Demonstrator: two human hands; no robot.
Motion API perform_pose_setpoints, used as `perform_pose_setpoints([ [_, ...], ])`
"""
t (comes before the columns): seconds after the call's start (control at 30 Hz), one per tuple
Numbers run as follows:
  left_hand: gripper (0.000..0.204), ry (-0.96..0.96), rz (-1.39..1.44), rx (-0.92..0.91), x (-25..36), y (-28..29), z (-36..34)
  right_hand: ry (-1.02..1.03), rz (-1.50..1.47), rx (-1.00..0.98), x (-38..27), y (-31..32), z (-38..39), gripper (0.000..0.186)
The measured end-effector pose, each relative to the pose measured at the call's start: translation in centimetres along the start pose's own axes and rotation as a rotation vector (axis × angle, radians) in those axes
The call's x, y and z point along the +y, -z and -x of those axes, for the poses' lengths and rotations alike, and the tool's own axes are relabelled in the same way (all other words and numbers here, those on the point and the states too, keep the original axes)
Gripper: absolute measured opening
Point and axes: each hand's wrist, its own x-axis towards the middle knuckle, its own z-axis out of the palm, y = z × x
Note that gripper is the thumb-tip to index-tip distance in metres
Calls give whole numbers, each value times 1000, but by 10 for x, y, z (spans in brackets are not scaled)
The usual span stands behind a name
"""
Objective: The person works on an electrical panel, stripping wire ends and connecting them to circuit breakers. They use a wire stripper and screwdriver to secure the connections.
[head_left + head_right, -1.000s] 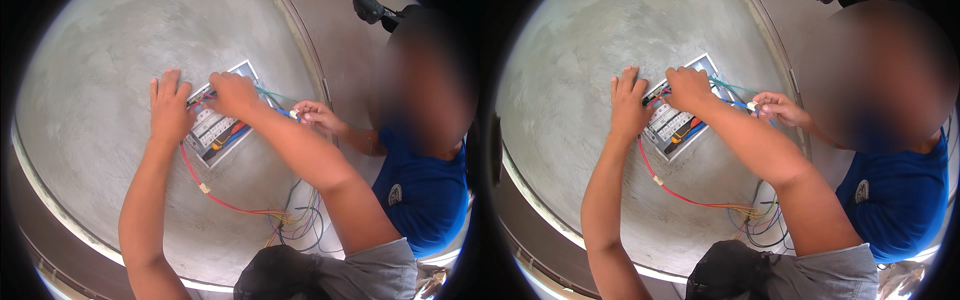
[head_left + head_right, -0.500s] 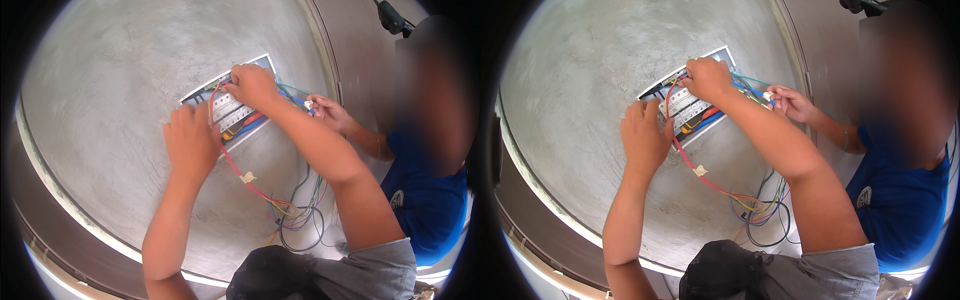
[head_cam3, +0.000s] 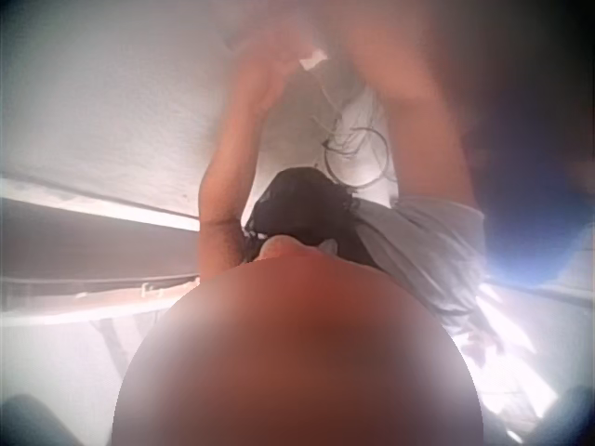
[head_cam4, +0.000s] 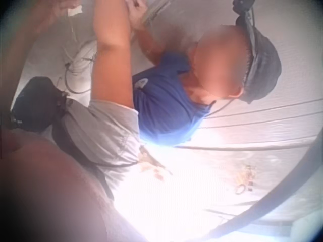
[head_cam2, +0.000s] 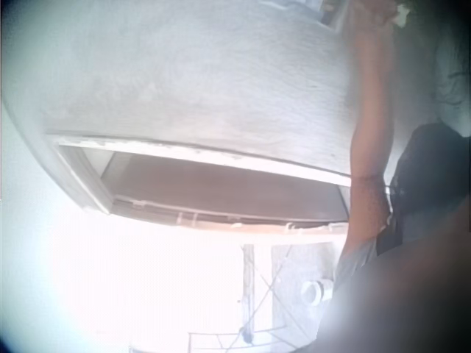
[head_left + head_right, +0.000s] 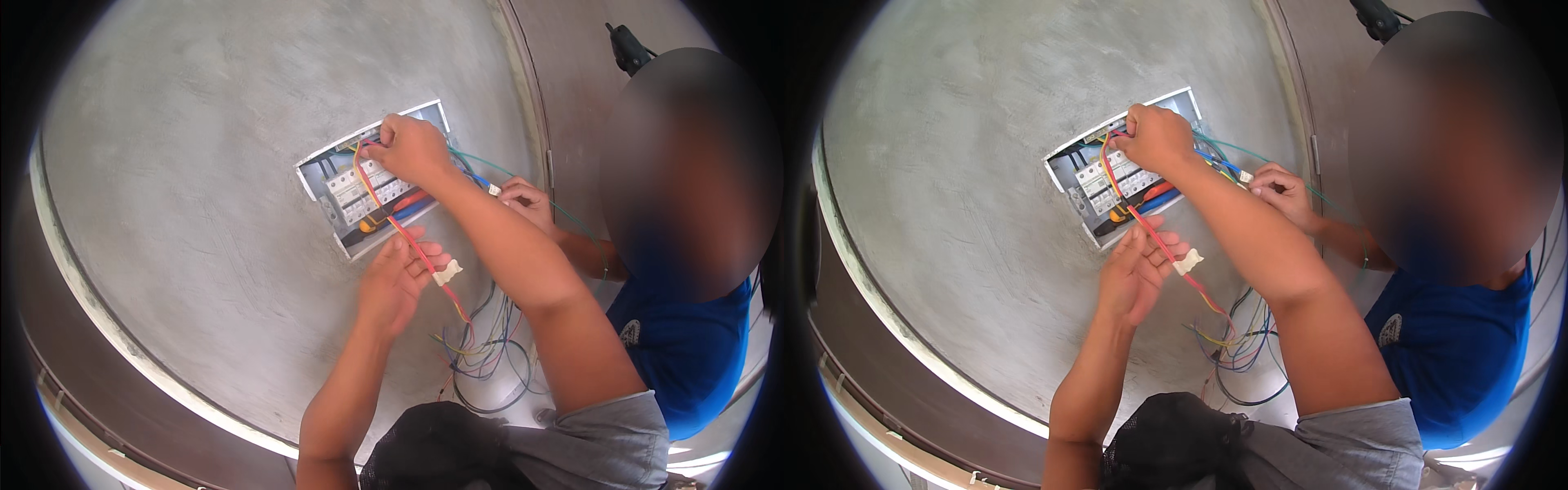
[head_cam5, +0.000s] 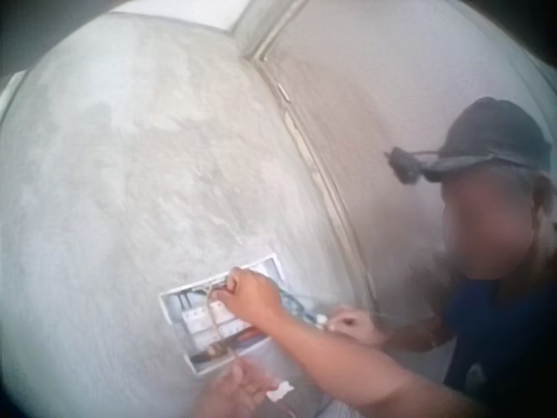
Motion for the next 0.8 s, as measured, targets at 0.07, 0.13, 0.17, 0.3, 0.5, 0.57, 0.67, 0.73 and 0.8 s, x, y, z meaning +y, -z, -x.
perform_pose_setpoints([
  [0.07,48,28,-2,-43,-5,7,12,-12,-1,13,3,-2,2,48],
  [0.13,46,49,9,-30,-12,15,26,2,2,46,7,-6,5,49],
  [0.17,45,50,8,0,-15,18,33,22,6,75,8,-9,6,49],
  [0.3,42,48,16,-16,-23,34,53,124,39,220,-2,-14,27,42],
  [0.5,38,-15,34,-39,-44,42,76,-37,-485,106,-32,29,151,46],
  [0.57,34,-19,19,44,-52,43,82,-93,-454,-164,-38,40,189,45],
  [0.67,31,-52,13,80,-58,41,88,-153,-383,-392,-40,43,220,38],
  [0.73,32,-82,-14,111,-58,37,92,-234,-453,-401,-39,36,226,31],
  [0.8,34,-117,-78,180,-57,32,97,-293,-513,-432,-37,28,229,24],
])
